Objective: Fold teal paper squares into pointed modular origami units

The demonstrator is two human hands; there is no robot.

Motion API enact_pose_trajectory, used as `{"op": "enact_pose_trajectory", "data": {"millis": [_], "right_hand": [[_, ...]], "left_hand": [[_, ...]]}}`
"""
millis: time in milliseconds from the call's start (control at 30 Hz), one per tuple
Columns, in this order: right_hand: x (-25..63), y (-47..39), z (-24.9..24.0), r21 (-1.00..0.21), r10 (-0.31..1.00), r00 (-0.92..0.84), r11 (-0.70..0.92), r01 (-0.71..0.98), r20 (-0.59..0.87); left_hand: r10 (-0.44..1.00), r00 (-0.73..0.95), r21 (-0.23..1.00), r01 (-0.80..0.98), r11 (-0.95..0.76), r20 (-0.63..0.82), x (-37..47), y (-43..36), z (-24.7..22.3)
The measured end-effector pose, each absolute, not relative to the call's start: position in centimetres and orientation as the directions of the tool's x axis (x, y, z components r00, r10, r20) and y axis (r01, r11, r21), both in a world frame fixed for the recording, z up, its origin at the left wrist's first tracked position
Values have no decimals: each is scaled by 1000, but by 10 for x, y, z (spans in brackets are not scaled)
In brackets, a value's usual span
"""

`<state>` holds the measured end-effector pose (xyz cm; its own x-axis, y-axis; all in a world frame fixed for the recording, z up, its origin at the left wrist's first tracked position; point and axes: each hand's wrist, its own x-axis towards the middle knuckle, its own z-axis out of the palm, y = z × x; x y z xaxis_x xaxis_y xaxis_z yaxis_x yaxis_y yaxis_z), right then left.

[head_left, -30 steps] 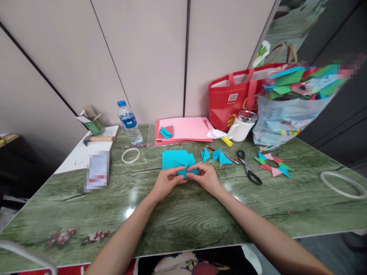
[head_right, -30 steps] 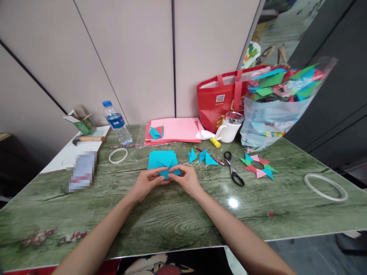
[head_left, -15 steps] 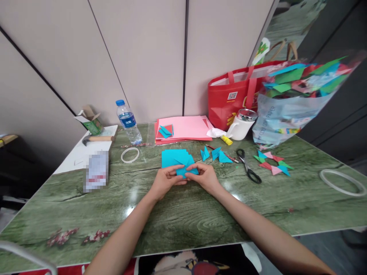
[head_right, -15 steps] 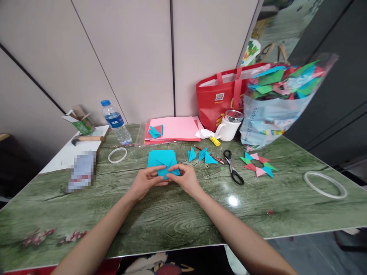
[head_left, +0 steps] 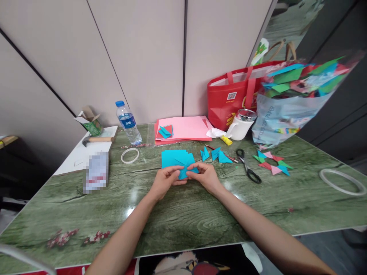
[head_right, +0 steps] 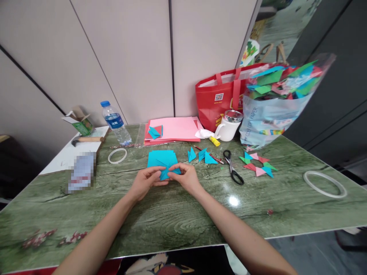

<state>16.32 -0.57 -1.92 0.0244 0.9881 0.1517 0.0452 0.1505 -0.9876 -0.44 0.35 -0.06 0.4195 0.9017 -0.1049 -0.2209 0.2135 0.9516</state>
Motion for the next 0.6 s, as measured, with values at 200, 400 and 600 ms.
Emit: {"op": "enact_pose_trajectory", "data": {"millis": [200,400,600], "right_hand": [[163,-6,-19,-985,988,33,151,87,154],[163,-6,-22,-993,993,36,114,33,115],[163,-5,-22,-995,995,40,95,-12,94]], "left_hand": [[882,450,952,-180,246,-143,-5,3,1],[890,433,952,-187,242,-141,-4,3,0],[911,398,966,-178,188,-104,-2,1,-1]]}}
